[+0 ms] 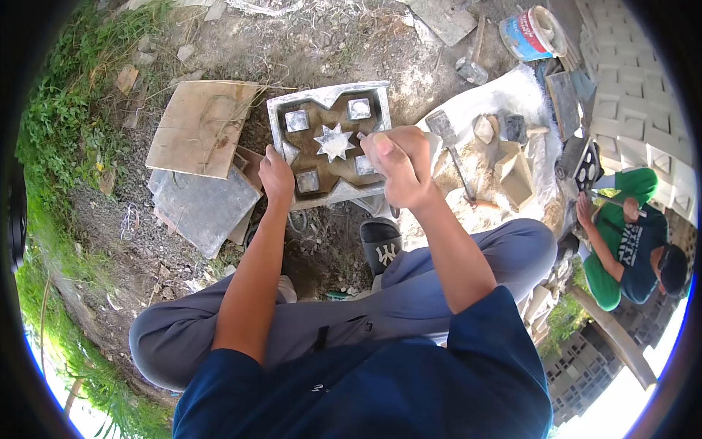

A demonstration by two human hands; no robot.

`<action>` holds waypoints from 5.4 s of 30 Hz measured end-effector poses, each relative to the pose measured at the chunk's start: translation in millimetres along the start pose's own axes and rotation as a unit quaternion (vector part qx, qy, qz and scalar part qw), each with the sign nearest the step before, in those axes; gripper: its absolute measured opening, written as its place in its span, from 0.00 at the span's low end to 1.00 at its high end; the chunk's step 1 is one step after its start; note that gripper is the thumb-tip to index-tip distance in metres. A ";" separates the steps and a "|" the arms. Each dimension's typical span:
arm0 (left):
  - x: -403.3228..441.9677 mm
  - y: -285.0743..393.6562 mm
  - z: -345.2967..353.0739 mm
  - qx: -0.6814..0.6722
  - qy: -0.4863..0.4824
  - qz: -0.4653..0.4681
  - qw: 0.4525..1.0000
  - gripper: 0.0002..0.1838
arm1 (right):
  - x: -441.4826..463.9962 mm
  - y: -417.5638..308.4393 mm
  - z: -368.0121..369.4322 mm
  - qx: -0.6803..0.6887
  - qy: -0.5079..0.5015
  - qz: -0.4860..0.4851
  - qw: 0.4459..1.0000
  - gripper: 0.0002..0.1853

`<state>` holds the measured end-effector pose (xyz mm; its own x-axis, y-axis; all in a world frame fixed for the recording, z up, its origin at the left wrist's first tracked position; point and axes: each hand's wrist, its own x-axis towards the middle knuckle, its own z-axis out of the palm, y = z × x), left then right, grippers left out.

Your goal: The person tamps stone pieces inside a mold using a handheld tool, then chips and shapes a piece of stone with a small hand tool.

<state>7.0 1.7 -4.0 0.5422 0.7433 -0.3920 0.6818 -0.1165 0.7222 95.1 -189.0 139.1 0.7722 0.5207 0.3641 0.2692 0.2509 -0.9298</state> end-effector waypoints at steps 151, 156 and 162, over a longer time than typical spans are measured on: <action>-2.6 10.8 -8.5 -0.043 -0.047 -0.017 0.998 0.32 | 60.9 38.2 45.5 -0.082 0.112 0.131 0.982 0.27; 4.0 -0.8 -3.6 -0.033 -0.037 -0.009 0.999 0.32 | 65.3 3.1 52.6 -0.071 0.067 0.006 0.995 0.28; 0.0 8.7 -8.9 -0.040 -0.056 -0.008 0.998 0.31 | 61.6 41.7 52.1 0.029 0.097 0.000 0.995 0.31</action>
<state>8.5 6.5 7.4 0.5863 0.6652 -0.4624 0.6518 -0.0484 0.7568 123.9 -104.0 125.5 0.8700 0.3551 0.3421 0.2404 0.3002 -0.9231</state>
